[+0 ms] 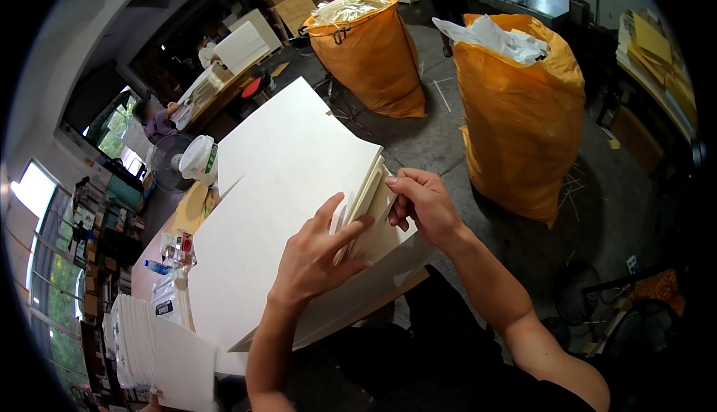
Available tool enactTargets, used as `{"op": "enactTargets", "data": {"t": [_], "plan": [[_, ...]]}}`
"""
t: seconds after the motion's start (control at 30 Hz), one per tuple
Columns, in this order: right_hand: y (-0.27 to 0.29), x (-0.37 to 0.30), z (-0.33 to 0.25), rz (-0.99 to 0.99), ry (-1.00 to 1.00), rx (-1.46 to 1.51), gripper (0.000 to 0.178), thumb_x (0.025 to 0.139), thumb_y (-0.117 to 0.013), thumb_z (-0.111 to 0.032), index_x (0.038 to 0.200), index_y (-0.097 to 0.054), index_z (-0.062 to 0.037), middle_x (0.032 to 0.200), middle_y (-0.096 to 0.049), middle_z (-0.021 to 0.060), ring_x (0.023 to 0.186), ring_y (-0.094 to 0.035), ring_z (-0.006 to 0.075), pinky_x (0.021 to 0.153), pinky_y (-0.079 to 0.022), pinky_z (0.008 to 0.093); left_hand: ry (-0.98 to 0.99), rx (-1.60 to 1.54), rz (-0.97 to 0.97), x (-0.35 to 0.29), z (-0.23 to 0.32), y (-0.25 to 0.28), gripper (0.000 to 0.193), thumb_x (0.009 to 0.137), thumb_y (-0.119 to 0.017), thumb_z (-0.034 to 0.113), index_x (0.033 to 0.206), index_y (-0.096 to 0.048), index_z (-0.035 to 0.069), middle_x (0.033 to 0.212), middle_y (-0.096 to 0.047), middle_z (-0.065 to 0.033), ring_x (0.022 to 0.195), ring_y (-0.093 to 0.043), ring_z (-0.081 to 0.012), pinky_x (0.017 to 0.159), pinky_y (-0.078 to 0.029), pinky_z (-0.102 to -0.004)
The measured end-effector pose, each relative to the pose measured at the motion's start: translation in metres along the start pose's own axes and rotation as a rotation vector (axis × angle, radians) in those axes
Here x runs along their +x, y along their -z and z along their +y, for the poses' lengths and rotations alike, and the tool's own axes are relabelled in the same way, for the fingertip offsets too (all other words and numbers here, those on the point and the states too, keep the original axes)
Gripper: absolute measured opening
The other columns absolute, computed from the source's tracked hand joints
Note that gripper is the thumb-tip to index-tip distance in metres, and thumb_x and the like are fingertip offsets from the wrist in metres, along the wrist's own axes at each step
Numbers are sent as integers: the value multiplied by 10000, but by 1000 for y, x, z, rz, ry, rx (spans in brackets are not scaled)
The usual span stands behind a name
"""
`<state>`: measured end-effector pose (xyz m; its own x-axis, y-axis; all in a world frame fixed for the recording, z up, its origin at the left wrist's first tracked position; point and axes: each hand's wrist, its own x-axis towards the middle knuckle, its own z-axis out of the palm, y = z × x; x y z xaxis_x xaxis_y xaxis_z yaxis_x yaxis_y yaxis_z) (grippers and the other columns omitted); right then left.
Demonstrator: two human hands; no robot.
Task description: The person is sorting and stacking white sheets of paper into piles on a table.
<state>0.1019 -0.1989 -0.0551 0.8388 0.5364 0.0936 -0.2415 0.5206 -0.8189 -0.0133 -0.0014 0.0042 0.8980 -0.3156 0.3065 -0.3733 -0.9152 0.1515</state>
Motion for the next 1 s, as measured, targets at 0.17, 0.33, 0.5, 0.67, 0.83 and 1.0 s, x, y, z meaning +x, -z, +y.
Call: {"op": "enactTargets", "data": {"t": [0.17, 0.33, 0.5, 0.67, 0.83, 1.0], "plan": [[7, -6, 0, 20, 19, -60, 332, 1045, -596, -228, 753, -506, -97, 648, -568, 32, 581, -631, 143, 468, -440, 266, 3, -80, 14, 3, -2, -1, 637, 706, -925, 227, 1297, -690, 261, 1431, -575, -149, 1141, -690, -346, 934, -610, -423], [14, -35, 14, 127, 809, -1242, 211, 910, -698, -256, 952, -663, -53, 907, -649, 108, 938, -671, 264, 856, -536, 429, 10, -74, 12, 1, -5, 0, 646, 716, -918, 227, 1317, -685, 273, 1435, -577, -138, 1141, -684, -332, 934, -609, -420], [24, -37, 28, -342, 686, -1412, 420, 856, -702, -333, 1222, -731, -128, 1341, -605, 187, 1400, -454, 373, 1231, -268, 538, -212, 234, -1, 0, -1, -21, 734, 783, -880, 330, 1452, -585, 395, 1536, -494, -218, 1056, -696, -335, 843, -614, -395], [26, -39, 23, -394, 529, -1471, 459, 860, -673, -334, 1250, -707, -95, 1339, -627, 211, 1397, -466, 398, 1250, -226, 542, -60, 186, -1, -1, -2, -28, 916, 762, -857, 270, 1574, -442, 178, 1563, -446, -244, 1147, -671, -369, 877, -597, -431], [32, -39, 17, -228, 555, -1224, 307, 903, -678, -286, 1094, -714, -48, 1095, -706, 165, 1107, -642, 348, 1018, -457, 470, 21, 170, 109, 2, -11, -44, 961, 771, -864, 301, 1583, -390, 100, 1472, -509, -204, 1157, -640, -373, 871, -592, -434], [43, -44, -6, 144, 303, -1424, 305, 960, -712, -295, 840, -636, -26, 750, -669, 122, 734, -676, 300, 669, -523, 414, 29, 140, 100, 0, -9, -46, 893, 822, -836, 265, 1585, -396, 117, 1396, -532, -211, 1125, -623, -386, 845, -598, -455]]}}
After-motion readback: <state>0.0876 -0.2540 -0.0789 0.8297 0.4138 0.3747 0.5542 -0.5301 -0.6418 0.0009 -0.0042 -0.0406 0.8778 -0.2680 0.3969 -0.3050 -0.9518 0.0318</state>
